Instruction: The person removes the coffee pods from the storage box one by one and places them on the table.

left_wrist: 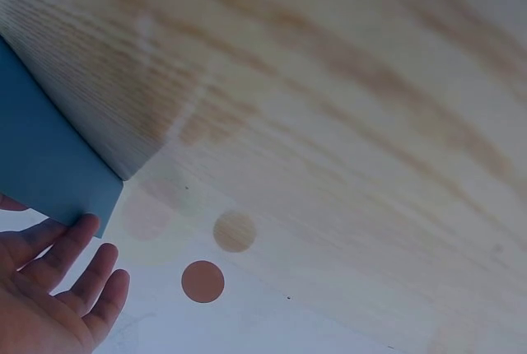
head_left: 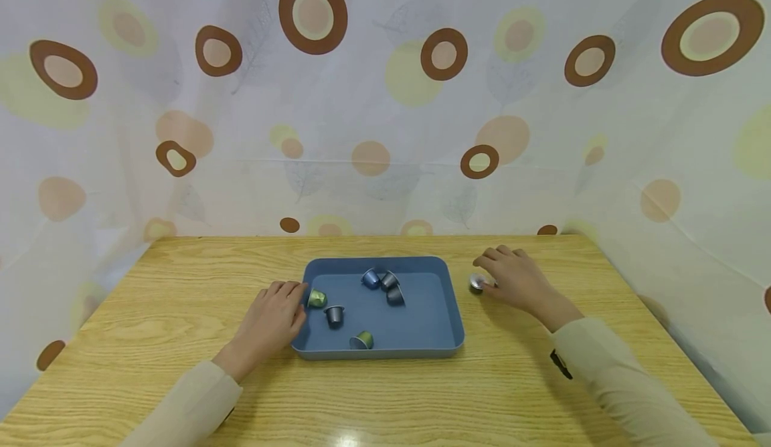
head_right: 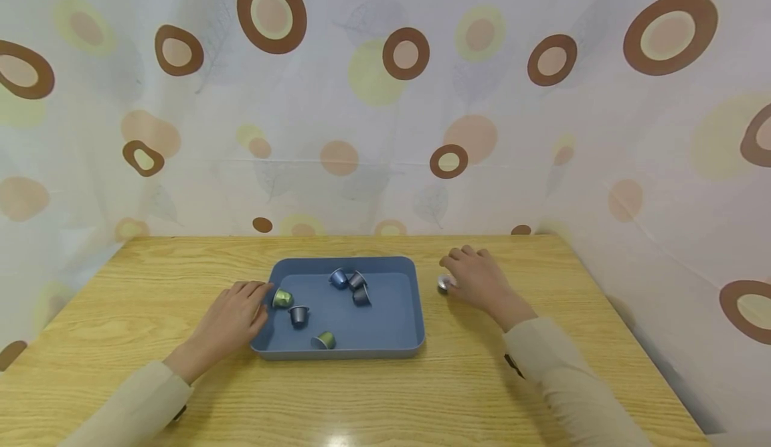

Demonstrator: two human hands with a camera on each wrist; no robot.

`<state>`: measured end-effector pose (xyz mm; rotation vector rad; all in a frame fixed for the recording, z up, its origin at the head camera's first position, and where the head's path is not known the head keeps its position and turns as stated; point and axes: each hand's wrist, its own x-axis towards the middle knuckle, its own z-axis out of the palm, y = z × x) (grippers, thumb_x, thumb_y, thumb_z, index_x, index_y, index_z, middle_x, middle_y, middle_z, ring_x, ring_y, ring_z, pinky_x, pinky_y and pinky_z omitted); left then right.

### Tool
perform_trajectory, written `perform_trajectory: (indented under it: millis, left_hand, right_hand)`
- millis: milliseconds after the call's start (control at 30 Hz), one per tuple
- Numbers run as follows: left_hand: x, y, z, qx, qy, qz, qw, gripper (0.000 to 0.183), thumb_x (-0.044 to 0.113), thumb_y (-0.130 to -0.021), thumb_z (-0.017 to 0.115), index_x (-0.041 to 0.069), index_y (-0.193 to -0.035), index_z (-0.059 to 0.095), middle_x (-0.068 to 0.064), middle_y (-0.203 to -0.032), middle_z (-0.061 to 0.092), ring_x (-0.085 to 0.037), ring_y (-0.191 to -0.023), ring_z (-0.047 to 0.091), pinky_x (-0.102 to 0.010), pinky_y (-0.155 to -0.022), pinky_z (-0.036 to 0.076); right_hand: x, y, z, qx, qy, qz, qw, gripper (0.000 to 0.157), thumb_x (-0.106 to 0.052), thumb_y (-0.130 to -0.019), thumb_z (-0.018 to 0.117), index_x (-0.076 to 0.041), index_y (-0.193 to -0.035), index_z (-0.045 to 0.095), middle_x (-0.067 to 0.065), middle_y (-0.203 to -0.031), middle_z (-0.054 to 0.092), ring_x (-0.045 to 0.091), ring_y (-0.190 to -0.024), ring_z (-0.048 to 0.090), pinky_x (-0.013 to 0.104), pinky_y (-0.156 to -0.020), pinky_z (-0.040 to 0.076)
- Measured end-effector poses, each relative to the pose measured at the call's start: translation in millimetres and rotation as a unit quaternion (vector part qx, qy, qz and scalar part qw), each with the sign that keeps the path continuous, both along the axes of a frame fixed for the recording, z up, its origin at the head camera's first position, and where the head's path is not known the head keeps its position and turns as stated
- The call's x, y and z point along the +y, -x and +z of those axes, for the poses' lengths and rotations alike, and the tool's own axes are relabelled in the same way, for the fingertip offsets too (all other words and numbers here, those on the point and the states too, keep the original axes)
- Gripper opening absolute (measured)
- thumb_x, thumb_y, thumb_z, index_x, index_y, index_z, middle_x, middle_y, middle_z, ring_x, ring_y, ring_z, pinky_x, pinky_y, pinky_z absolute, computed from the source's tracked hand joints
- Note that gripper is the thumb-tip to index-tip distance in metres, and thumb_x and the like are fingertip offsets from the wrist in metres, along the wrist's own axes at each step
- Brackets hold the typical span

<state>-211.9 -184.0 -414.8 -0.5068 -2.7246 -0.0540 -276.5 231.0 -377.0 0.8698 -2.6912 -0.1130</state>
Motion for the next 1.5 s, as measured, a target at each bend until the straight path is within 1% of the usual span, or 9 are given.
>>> perform_trajectory:
  millis: [267,467,600,700,867,1167,1367,1500]
  left_hand:
    - [-0.4,0.4,0.5,0.008,0.006,-0.005,0.9999,0.038,0.019,-0.087,0.053,0.002,-0.121,0.057,-0.011,-0.113,0.06,-0.028,-0.104,0.054,-0.043,-0.087,0.046]
    - [-1.1,0.3,-0.5,0.017,0.001,-0.01,0.9998,0.037,0.019,-0.086,0.054,0.002,-0.119,0.058,-0.011,-0.112,0.061,-0.028,-0.103,0.055,-0.043,-0.087,0.047]
    - [-1.1,-0.2,-0.4,0.012,0.001,-0.006,0.9999,0.037,0.019,-0.087,0.053,0.002,-0.12,0.057,-0.011,-0.113,0.061,-0.028,-0.104,0.054,-0.043,-0.087,0.046]
    - [-0.8,-0.2,-0.3,0.007,0.001,-0.004,1.0,0.037,0.018,-0.087,0.053,0.003,-0.12,0.057,-0.011,-0.113,0.06,-0.028,-0.105,0.054,-0.043,-0.088,0.046]
    - [-0.3,-0.7,0.6,0.01,-0.003,-0.005,0.9999,0.037,0.018,-0.087,0.054,0.003,-0.12,0.057,-0.011,-0.113,0.061,-0.028,-0.104,0.054,-0.043,-0.088,0.046]
    - [-0.5,-0.2,0.6,0.005,-0.002,-0.003,1.0,0.038,0.019,-0.086,0.054,0.003,-0.12,0.057,-0.011,-0.113,0.06,-0.028,-0.105,0.054,-0.043,-0.088,0.046]
    - [-0.2,0.0,1.0,-0.008,-0.002,0.0,1.0,0.039,0.02,-0.087,0.054,0.003,-0.122,0.056,-0.011,-0.115,0.06,-0.029,-0.106,0.053,-0.044,-0.089,0.046]
    - [0.2,-0.1,1.1,-0.011,-0.001,0.001,0.9999,0.039,0.02,-0.087,0.054,0.003,-0.122,0.056,-0.011,-0.115,0.06,-0.028,-0.106,0.053,-0.044,-0.09,0.045]
  right_hand:
    - [-14.6,-0.6,0.3,0.011,0.006,0.018,1.0,0.03,-0.023,-0.081,0.066,-0.01,-0.108,0.062,0.006,-0.103,0.061,0.027,-0.098,0.054,0.048,-0.082,0.046]
    - [-24.9,-2.3,-0.8,0.032,0.004,0.043,0.999,0.032,-0.025,-0.079,0.068,-0.011,-0.107,0.063,0.005,-0.101,0.062,0.025,-0.096,0.055,0.046,-0.08,0.047]
    - [-33.1,-4.4,-2.1,0.048,0.004,0.063,0.997,0.032,-0.025,-0.078,0.069,-0.01,-0.105,0.063,0.005,-0.101,0.062,0.024,-0.096,0.056,0.044,-0.079,0.047]
    - [-39.5,-5.7,-3.5,0.053,-0.003,0.067,0.996,0.033,-0.026,-0.077,0.07,-0.009,-0.105,0.063,0.004,-0.101,0.062,0.024,-0.096,0.055,0.043,-0.079,0.047]
    - [-51.0,-7.9,-5.3,0.061,-0.007,0.072,0.996,0.034,-0.029,-0.077,0.071,-0.011,-0.105,0.063,0.003,-0.101,0.061,0.023,-0.096,0.055,0.042,-0.08,0.047]
    - [-70.6,-11.0,-13.7,0.058,-0.014,0.108,0.992,0.034,-0.031,-0.079,0.069,-0.012,-0.107,0.062,0.002,-0.103,0.061,0.022,-0.1,0.056,0.042,-0.081,0.048]
    - [-80.9,-13.6,-17.3,0.063,0.002,0.142,0.988,0.036,-0.028,-0.076,0.071,-0.011,-0.106,0.062,0.003,-0.1,0.062,0.021,-0.096,0.056,0.041,-0.077,0.048]
    - [-86.0,-13.5,-20.7,0.076,0.002,0.155,0.985,0.037,-0.028,-0.074,0.072,-0.011,-0.105,0.062,0.003,-0.099,0.062,0.021,-0.094,0.055,0.04,-0.075,0.048]
